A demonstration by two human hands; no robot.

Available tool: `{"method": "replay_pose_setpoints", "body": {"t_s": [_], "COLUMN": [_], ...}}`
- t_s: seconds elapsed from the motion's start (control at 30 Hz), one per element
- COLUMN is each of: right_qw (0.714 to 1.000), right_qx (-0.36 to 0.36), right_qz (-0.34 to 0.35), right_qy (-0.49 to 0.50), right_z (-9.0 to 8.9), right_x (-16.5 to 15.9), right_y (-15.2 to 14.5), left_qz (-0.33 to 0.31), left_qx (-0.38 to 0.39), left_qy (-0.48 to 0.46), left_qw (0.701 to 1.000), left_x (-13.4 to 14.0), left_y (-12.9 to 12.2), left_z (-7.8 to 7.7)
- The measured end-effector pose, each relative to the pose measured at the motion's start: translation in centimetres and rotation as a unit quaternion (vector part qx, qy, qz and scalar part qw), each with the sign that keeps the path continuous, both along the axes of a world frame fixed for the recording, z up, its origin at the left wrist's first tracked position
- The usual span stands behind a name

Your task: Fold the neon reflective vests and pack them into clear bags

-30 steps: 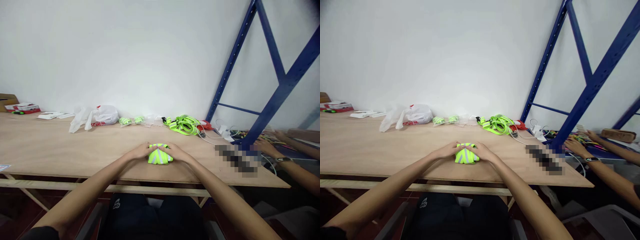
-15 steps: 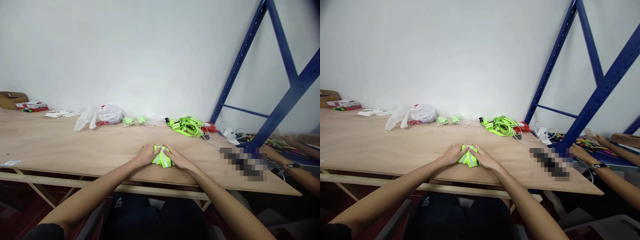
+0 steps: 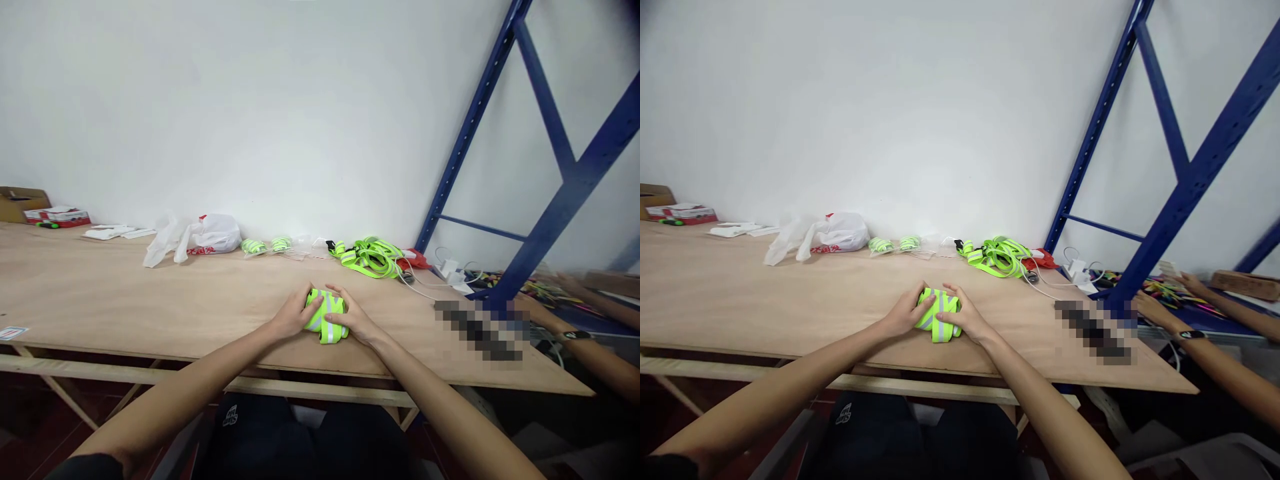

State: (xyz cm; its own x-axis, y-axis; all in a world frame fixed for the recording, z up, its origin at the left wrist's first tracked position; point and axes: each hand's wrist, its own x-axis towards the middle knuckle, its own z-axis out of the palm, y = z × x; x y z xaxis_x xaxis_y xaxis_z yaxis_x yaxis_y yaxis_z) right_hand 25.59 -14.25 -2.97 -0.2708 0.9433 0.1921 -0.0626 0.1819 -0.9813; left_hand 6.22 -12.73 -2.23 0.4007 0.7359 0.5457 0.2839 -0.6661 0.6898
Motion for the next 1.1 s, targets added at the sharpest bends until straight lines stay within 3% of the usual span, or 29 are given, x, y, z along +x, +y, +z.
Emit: {"method": "replay_pose_setpoints", "body": {"t_s": [0.1,0.2,0.47,0.57,0.7,0.83,0.93,1.1], "right_qw": [0.991,0.982,0.98,0.975,0.976,0.994,0.996,0.996], "right_qx": [-0.055,-0.066,0.036,0.088,0.146,0.087,0.035,0.043], "right_qz": [-0.03,-0.06,-0.19,-0.204,-0.156,-0.038,-0.028,-0.037], "right_qy": [0.119,0.164,0.039,-0.009,-0.038,-0.052,-0.078,-0.064], "right_z": [0.5,1.1,0.6,1.0,1.6,0.9,0.6,0.8], "right_x": [-0.8,-1.5,-1.2,-0.8,-0.4,-0.4,-0.3,0.0], "right_y": [-0.1,0.2,2.3,2.4,1.9,1.7,2.2,2.4], "left_qz": [0.018,0.023,-0.009,-0.023,0.008,0.038,-0.017,-0.104], "left_qx": [-0.001,-0.019,-0.181,-0.187,-0.151,-0.131,-0.173,-0.221], "left_qy": [-0.063,-0.116,-0.216,-0.213,-0.23,-0.284,-0.279,-0.175], "left_qw": [0.998,0.993,0.959,0.959,0.961,0.949,0.944,0.954], "left_x": [0.3,0.8,1.7,1.6,1.3,1.1,0.8,-0.1], "left_y": [0.1,0.3,1.2,1.1,1.4,2.2,2.2,1.6], "left_z": [0.3,0.4,-0.2,0.4,2.0,3.4,3.8,3.6]}}
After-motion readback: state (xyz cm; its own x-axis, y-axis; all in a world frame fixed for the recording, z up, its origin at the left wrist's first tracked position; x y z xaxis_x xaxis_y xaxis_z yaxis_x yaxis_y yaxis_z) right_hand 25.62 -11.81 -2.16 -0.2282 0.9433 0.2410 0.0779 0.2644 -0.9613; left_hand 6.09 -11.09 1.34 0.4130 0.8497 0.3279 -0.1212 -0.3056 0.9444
